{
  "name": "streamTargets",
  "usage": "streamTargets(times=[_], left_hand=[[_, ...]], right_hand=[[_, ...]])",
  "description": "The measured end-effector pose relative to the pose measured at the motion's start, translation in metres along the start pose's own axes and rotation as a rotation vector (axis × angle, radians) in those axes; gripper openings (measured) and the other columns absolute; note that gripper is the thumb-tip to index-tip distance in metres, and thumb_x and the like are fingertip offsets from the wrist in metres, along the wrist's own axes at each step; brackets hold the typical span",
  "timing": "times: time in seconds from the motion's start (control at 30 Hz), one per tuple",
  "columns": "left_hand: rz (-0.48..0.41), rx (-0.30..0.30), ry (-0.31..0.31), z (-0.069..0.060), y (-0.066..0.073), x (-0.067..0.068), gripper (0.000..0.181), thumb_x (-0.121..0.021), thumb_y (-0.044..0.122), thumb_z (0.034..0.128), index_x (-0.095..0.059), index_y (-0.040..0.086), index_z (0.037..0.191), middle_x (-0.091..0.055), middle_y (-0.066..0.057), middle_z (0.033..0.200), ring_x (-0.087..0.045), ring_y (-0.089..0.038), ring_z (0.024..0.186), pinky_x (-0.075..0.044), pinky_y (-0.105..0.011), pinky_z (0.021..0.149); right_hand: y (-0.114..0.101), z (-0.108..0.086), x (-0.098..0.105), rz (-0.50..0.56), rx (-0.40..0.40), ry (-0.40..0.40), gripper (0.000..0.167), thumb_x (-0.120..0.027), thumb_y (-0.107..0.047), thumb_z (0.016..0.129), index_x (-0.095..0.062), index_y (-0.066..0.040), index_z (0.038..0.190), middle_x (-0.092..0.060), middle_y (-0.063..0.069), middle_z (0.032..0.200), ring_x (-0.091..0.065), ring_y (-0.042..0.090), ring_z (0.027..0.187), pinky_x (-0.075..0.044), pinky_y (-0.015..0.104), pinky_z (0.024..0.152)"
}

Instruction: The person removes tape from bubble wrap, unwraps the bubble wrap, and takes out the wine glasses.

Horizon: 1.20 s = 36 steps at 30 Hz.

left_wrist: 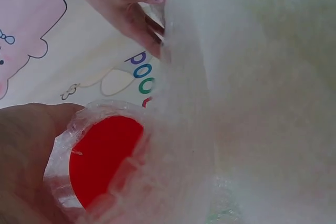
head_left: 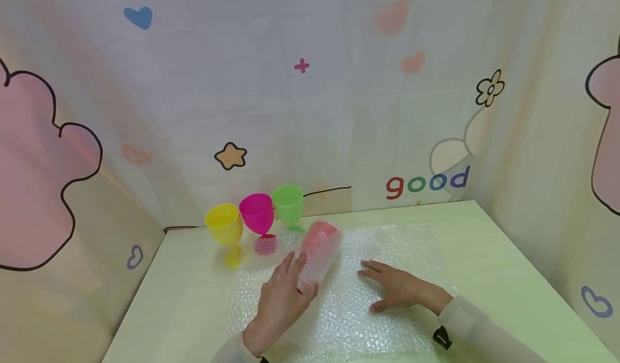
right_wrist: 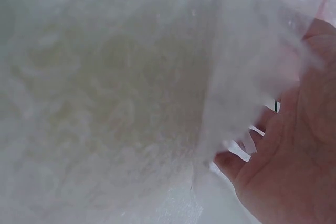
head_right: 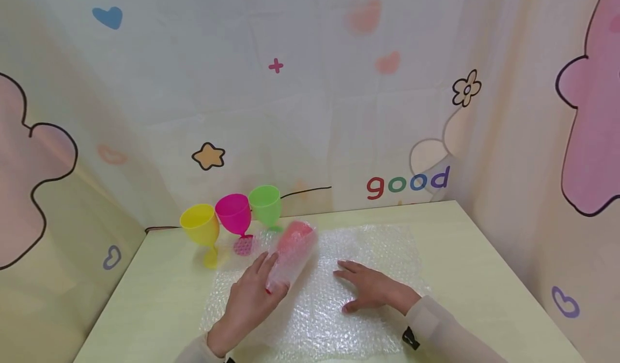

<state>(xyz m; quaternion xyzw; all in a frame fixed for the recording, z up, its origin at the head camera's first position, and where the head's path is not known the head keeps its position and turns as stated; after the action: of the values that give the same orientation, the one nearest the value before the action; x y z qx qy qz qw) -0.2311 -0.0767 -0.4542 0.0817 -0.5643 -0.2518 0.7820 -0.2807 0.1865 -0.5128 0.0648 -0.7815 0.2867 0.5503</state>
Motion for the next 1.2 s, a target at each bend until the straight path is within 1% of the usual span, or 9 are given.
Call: streamTargets(times=[0.13, 0.37, 0.47, 0.73, 0.83, 0.97, 1.07, 1.13, 1.2], left_hand=[[-0.025, -0.024, 0.012, -0.003, -0.001, -0.008, 0.063, -0.071, 0.039, 0.0838, -0.054, 0.012, 0.138, -0.056, -0.019, 0.139, -0.064, -0.037, 0.113, -0.056, -0.057, 0.071], [-0.103, -0.016, -0.104, -0.007, -0.001, -0.02, 0.072, -0.066, 0.047, 0.0875, -0.045, 0.011, 0.146, -0.043, -0.022, 0.15, -0.059, -0.041, 0.12, -0.055, -0.059, 0.084], [-0.13, -0.018, -0.138, -0.009, 0.0, -0.024, 0.072, -0.064, 0.048, 0.0883, -0.044, 0.01, 0.147, -0.041, -0.022, 0.151, -0.057, -0.042, 0.123, -0.053, -0.06, 0.088], [-0.179, 0.029, -0.254, -0.016, 0.007, -0.035, 0.081, -0.064, 0.052, 0.0865, -0.036, 0.014, 0.152, -0.032, -0.02, 0.158, -0.05, -0.042, 0.132, -0.047, -0.061, 0.099], [-0.175, 0.048, -0.272, -0.017, 0.008, -0.037, 0.082, -0.066, 0.051, 0.0847, -0.035, 0.016, 0.152, -0.031, -0.018, 0.159, -0.047, -0.042, 0.134, -0.047, -0.062, 0.1], [-0.178, 0.056, -0.266, -0.018, 0.007, -0.037, 0.081, -0.066, 0.05, 0.0842, -0.036, 0.017, 0.152, -0.03, -0.017, 0.159, -0.047, -0.042, 0.134, -0.047, -0.062, 0.099], [-0.194, 0.055, -0.257, -0.018, 0.006, -0.037, 0.08, -0.065, 0.051, 0.0847, -0.036, 0.017, 0.151, -0.027, -0.018, 0.16, -0.051, -0.045, 0.129, -0.049, -0.062, 0.095], [-0.204, 0.062, -0.251, -0.018, 0.005, -0.037, 0.081, -0.065, 0.051, 0.0848, -0.035, 0.017, 0.152, -0.024, -0.018, 0.161, -0.053, -0.045, 0.126, -0.051, -0.062, 0.093], [-0.217, 0.059, -0.238, -0.018, 0.004, -0.037, 0.081, -0.065, 0.05, 0.0848, -0.035, 0.016, 0.152, -0.024, -0.018, 0.161, -0.056, -0.046, 0.122, -0.052, -0.062, 0.09]], right_hand=[[0.002, 0.001, -0.001, -0.023, 0.031, 0.008, 0.088, -0.076, -0.056, 0.076, -0.042, -0.021, 0.149, -0.028, 0.003, 0.163, -0.028, 0.032, 0.149, -0.035, 0.055, 0.115], [0.002, 0.001, 0.0, -0.021, 0.044, 0.015, 0.087, -0.076, -0.055, 0.076, -0.042, -0.02, 0.149, -0.028, 0.004, 0.162, -0.029, 0.032, 0.149, -0.036, 0.056, 0.114], [0.002, 0.001, 0.001, -0.03, 0.055, 0.012, 0.087, -0.076, -0.055, 0.076, -0.042, -0.02, 0.149, -0.028, 0.005, 0.163, -0.03, 0.033, 0.148, -0.036, 0.055, 0.114], [0.001, 0.001, 0.003, -0.03, 0.058, 0.023, 0.086, -0.079, -0.053, 0.075, -0.046, -0.018, 0.146, -0.031, 0.007, 0.161, -0.033, 0.034, 0.147, -0.035, 0.055, 0.114], [-0.005, -0.001, 0.006, -0.052, 0.068, 0.058, 0.085, -0.08, -0.052, 0.074, -0.048, -0.018, 0.145, -0.035, 0.008, 0.159, -0.035, 0.036, 0.145, -0.036, 0.058, 0.113], [-0.023, -0.005, 0.016, -0.109, 0.109, 0.185, 0.079, -0.08, -0.045, 0.077, -0.05, -0.015, 0.143, -0.043, 0.01, 0.154, -0.042, 0.037, 0.14, -0.038, 0.059, 0.111], [-0.04, -0.007, 0.023, -0.063, 0.127, 0.279, 0.073, -0.077, -0.04, 0.083, -0.049, -0.013, 0.144, -0.047, 0.011, 0.151, -0.048, 0.036, 0.135, -0.043, 0.056, 0.107], [-0.05, -0.007, 0.027, 0.033, 0.125, 0.307, 0.069, -0.073, -0.038, 0.086, -0.047, -0.013, 0.145, -0.048, 0.011, 0.15, -0.053, 0.035, 0.131, -0.05, 0.052, 0.101], [-0.058, -0.006, 0.027, 0.157, 0.123, 0.305, 0.068, -0.071, -0.035, 0.088, -0.044, -0.012, 0.147, -0.049, 0.012, 0.149, -0.057, 0.036, 0.126, -0.056, 0.047, 0.093]])
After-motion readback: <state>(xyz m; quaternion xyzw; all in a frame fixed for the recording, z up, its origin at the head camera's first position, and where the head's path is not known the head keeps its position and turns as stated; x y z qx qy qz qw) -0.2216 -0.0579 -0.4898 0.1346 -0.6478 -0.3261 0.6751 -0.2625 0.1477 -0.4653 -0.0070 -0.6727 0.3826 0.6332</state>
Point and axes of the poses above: each hand's wrist, its own z-axis towards the middle knuckle, its own x-axis out of the back of the hand, y = z × x, the point moved 4 cm from there along z, towards the middle knuckle
